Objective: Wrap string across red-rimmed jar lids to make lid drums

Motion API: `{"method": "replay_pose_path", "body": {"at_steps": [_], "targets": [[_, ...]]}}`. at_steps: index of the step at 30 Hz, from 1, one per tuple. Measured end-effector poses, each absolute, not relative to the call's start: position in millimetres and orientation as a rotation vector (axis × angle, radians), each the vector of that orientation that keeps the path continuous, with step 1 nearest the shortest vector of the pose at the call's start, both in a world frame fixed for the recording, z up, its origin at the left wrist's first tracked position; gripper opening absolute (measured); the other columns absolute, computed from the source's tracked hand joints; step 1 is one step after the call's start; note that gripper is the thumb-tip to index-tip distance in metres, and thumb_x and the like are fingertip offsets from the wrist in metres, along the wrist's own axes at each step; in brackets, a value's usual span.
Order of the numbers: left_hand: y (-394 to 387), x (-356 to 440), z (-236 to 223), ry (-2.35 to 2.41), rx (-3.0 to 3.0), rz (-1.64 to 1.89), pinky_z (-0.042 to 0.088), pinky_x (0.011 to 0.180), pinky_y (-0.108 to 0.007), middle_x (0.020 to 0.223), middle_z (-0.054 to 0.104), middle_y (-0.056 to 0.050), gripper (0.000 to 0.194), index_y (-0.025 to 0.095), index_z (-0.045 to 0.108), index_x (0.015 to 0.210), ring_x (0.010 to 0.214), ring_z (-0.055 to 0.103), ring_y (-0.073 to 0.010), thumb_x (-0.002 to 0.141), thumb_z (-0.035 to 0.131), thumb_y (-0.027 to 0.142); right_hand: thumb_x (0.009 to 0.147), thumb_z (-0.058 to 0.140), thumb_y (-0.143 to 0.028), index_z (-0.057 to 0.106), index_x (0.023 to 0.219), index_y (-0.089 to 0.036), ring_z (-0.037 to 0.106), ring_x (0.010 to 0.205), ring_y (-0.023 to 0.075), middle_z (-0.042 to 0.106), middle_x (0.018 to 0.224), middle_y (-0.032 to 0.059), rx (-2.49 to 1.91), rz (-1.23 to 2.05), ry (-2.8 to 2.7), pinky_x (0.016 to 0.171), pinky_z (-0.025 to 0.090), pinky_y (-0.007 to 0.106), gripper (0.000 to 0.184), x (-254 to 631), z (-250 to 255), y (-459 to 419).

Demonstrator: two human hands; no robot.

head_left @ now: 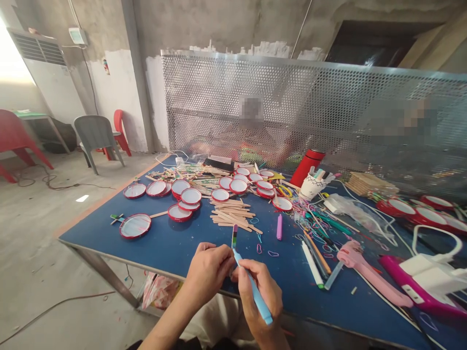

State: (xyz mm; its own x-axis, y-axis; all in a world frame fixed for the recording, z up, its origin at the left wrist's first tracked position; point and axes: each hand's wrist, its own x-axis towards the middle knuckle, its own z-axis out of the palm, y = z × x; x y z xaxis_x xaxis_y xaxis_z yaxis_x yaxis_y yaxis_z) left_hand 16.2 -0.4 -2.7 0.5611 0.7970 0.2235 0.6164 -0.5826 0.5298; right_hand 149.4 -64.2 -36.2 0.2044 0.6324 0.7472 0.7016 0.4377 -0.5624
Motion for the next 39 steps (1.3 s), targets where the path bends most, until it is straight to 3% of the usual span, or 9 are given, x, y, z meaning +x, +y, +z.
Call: {"method": "replay_pose_path", "body": {"at_steps": [20,39], "targets": [[-0.9,16.6,-2.9,1.098,2.326,0.653,0.042,0.088,-0.033,0.068,0.069,0.003,0.029,0.021,0.047,0.069,0.065,0.061,-0.0145,0.097,0.04,0.02,0.099,0.05,-0.028,0.063,0.091,-0.02,0.066,0.05,0.0137,0.068,0.062,-0.0015,-1.249,-0.057,-1.268,0.053,0.054,0.023,0.017,147.3,-40.8,-62.9],[-1.6,16.3,-1.2,1.111,2.361,0.689,0.044,0.084,-0.032,0.066,0.07,0.003,0.027,0.022,0.051,0.071,0.066,0.063,-0.0158,0.096,0.041,0.02,0.097,0.052,-0.026,0.063,0.095,-0.021,0.071,0.06,0.0157,0.073,0.069,0.0004,-1.265,-0.14,-1.468,0.057,0.055,0.024,0.012,148.9,-37.3,-65.7]]}}
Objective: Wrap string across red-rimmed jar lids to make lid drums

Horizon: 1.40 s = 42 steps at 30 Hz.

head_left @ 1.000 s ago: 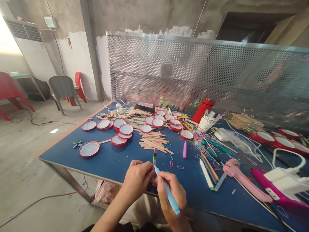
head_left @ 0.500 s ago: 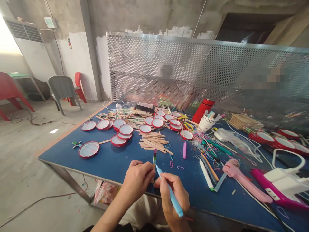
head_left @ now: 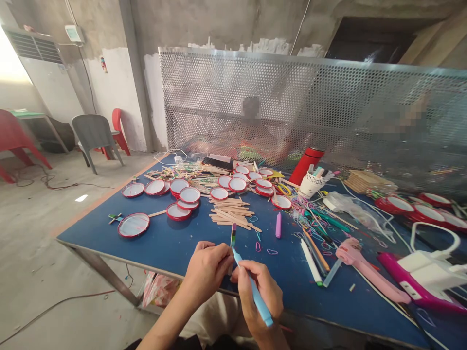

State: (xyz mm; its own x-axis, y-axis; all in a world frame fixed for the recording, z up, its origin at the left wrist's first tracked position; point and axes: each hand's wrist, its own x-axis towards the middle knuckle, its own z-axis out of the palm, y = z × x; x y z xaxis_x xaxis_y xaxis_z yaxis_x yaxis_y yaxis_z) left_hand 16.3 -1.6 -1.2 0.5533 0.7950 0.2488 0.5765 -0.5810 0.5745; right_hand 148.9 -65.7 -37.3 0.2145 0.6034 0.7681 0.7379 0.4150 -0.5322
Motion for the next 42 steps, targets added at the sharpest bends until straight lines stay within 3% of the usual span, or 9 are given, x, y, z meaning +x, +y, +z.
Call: {"method": "replay_pose_path", "body": {"at_steps": [24,42], "targets": [[-1.3,16.9,-0.3,1.158,2.394,0.696,0.045,0.079,-0.031,0.067,0.069,0.001,0.026,0.022,0.056,0.072,0.07,0.063,-0.0181,0.095,0.044,0.024,0.097,0.051,-0.026,0.064,0.096,-0.021,0.073,0.061,0.0161,0.075,0.074,0.0023,-1.259,-0.12,-1.472,0.057,0.058,0.024,0.014,148.5,-31.9,-61.6],[-0.6,16.5,-1.8,1.134,2.382,0.663,0.045,0.083,-0.032,0.064,0.067,0.003,0.029,0.022,0.046,0.068,0.065,0.062,-0.0158,0.097,0.04,0.022,0.096,0.051,-0.024,0.063,0.092,-0.022,0.071,0.059,0.0158,0.072,0.068,0.0007,-1.252,-0.14,-1.491,0.053,0.055,0.023,0.012,149.1,-32.9,-63.8]]}}
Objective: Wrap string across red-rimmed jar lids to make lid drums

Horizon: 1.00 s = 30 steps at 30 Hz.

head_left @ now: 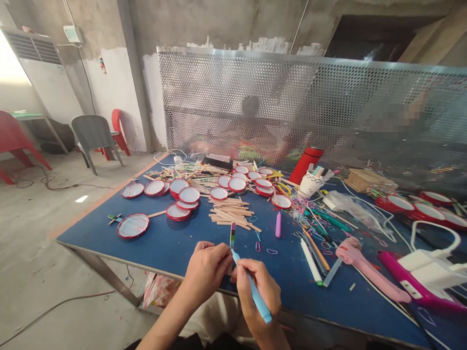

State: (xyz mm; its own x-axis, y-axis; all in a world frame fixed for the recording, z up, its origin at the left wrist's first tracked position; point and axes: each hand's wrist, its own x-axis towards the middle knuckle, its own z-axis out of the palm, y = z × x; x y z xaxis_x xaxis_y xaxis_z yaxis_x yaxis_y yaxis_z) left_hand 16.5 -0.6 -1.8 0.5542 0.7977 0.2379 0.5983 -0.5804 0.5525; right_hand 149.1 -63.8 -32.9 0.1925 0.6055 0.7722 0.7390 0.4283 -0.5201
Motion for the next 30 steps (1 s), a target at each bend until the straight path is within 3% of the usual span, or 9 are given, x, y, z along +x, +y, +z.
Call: {"method": "replay_pose_path", "body": {"at_steps": [5,30], "targets": [[-1.6,16.5,0.1,1.122,2.352,0.645,0.044,0.087,-0.033,0.067,0.069,0.003,0.029,0.022,0.047,0.069,0.063,0.063,-0.0145,0.097,0.04,0.019,0.097,0.051,-0.025,0.063,0.096,-0.02,0.068,0.054,0.0135,0.07,0.065,-0.0015,-1.245,-0.096,-1.268,0.056,0.055,0.022,0.012,147.1,-42.4,-63.4],[-0.5,16.7,-2.4,1.125,2.342,0.658,0.043,0.087,-0.034,0.068,0.071,0.003,0.025,0.021,0.052,0.074,0.068,0.064,-0.0168,0.097,0.043,0.019,0.097,0.053,-0.026,0.063,0.096,-0.022,0.071,0.061,0.0147,0.072,0.071,0.0,-1.236,-0.102,-1.402,0.059,0.056,0.023,0.011,148.3,-40.3,-62.6]]}}
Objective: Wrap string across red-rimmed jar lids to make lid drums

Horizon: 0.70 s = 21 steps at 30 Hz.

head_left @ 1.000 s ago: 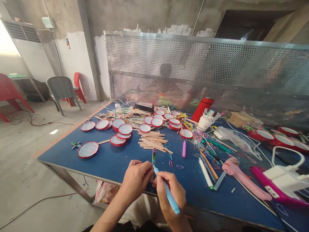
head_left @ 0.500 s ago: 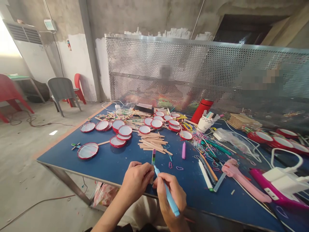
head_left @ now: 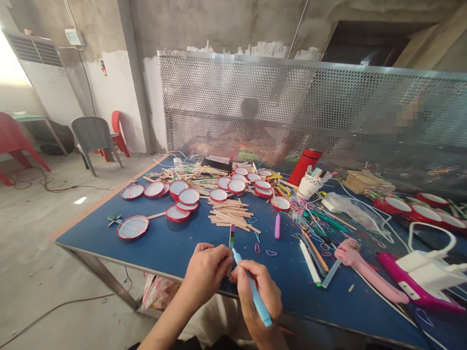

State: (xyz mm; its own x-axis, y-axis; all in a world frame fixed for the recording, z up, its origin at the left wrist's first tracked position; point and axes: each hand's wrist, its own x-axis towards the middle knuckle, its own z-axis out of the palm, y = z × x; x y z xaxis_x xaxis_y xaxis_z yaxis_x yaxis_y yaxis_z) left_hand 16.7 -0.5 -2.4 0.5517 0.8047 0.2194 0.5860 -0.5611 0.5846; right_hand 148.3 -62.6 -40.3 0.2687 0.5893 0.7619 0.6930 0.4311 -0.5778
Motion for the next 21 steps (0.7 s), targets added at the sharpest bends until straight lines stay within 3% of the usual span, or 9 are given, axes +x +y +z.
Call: {"method": "replay_pose_path", "body": {"at_steps": [5,9,13,18,21], "targets": [[-0.8,17.9,-1.4,1.146,2.338,0.633,0.044,0.088,-0.035,0.069,0.07,0.001,0.028,0.022,0.046,0.069,0.07,0.064,-0.0181,0.096,0.04,0.021,0.098,0.052,-0.028,0.062,0.096,-0.021,0.066,0.054,0.0124,0.068,0.066,-0.002,-1.232,-0.05,-1.227,0.056,0.055,0.022,0.012,147.4,-45.4,-61.9],[-1.9,17.6,2.0,1.169,2.235,0.678,0.044,0.086,-0.036,0.067,0.071,0.0,0.029,0.024,0.041,0.069,0.073,0.064,-0.0203,0.097,0.035,0.026,0.098,0.054,-0.03,0.062,0.1,-0.02,0.067,0.055,0.0129,0.072,0.074,0.0017,-1.228,-0.048,-1.205,0.055,0.055,0.023,0.014,147.2,-49.8,-61.0],[-2.8,14.8,7.6,1.159,2.071,0.72,0.044,0.077,-0.033,0.064,0.069,0.0,0.033,0.026,0.04,0.07,0.068,0.062,-0.0198,0.099,0.027,0.034,0.099,0.053,-0.025,0.063,0.1,-0.02,0.063,0.048,0.0098,0.072,0.074,0.0006,-1.227,-0.1,-1.241,0.053,0.053,0.02,0.011,147.5,-45.4,-56.9],[-2.8,12.8,7.4,1.164,1.99,0.762,0.043,0.07,-0.032,0.062,0.068,-0.001,0.033,0.027,0.036,0.069,0.064,0.059,-0.0199,0.098,0.026,0.039,0.097,0.054,-0.014,0.062,0.108,-0.02,0.07,0.072,0.0152,0.072,0.086,0.004,-1.094,-0.189,-1.472,0.067,0.057,0.025,0.015,147.3,-31.8,-53.8],[-2.6,13.7,5.6,1.193,2.015,0.784,0.043,0.074,-0.033,0.06,0.067,-0.001,0.033,0.027,0.034,0.067,0.066,0.059,-0.0205,0.097,0.028,0.04,0.096,0.054,-0.012,0.06,0.111,-0.019,0.07,0.075,0.0156,0.07,0.086,0.0038,-1.035,-0.187,-1.568,0.069,0.057,0.025,0.018,147.1,-27.5,-53.1]]}}
